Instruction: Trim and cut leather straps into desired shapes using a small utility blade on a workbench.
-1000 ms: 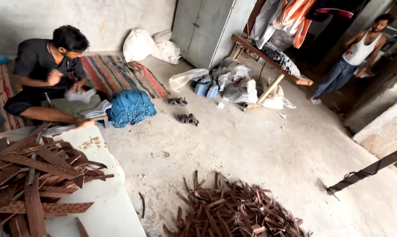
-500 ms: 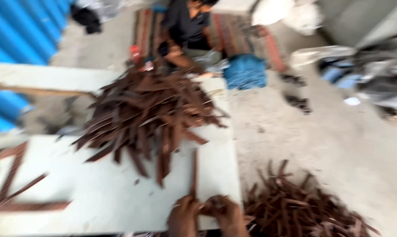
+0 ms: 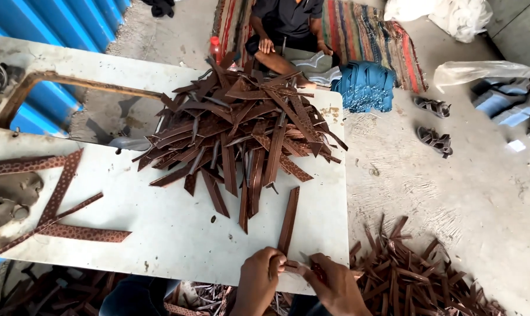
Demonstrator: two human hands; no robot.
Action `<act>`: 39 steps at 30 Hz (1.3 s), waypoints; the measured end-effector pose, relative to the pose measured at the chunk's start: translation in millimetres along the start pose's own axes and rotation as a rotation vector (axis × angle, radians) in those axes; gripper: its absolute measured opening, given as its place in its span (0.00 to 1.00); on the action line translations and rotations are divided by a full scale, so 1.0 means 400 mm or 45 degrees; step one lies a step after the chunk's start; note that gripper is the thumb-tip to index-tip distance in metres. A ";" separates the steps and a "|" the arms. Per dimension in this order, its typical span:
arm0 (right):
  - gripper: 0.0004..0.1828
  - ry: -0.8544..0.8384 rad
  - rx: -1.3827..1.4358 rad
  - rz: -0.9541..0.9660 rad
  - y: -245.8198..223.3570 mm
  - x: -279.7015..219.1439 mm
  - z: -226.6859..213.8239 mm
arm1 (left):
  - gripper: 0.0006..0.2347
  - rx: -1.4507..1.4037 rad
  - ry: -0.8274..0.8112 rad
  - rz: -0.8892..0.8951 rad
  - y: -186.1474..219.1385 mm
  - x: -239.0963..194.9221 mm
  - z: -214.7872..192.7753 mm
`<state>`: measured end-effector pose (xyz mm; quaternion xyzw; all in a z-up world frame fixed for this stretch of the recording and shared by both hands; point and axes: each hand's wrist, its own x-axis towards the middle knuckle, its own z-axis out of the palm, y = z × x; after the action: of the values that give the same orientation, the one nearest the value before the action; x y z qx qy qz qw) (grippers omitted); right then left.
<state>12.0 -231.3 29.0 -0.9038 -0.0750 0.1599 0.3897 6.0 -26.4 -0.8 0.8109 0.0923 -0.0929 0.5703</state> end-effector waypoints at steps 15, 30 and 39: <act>0.15 -0.071 -0.605 -0.388 0.005 0.029 -0.001 | 0.07 0.087 -0.046 0.100 -0.013 0.005 0.006; 0.14 -0.040 -0.622 -0.553 0.092 0.041 0.040 | 0.06 0.066 -0.077 0.181 -0.009 0.003 -0.013; 0.17 0.014 -0.414 -0.350 0.002 -0.002 0.019 | 0.06 -0.161 -0.204 0.149 -0.019 0.011 -0.034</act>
<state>8.8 -226.9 23.7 -0.9369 -0.2203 0.0860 0.2573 9.0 -11.0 -4.3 0.7674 0.0045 -0.1180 0.6302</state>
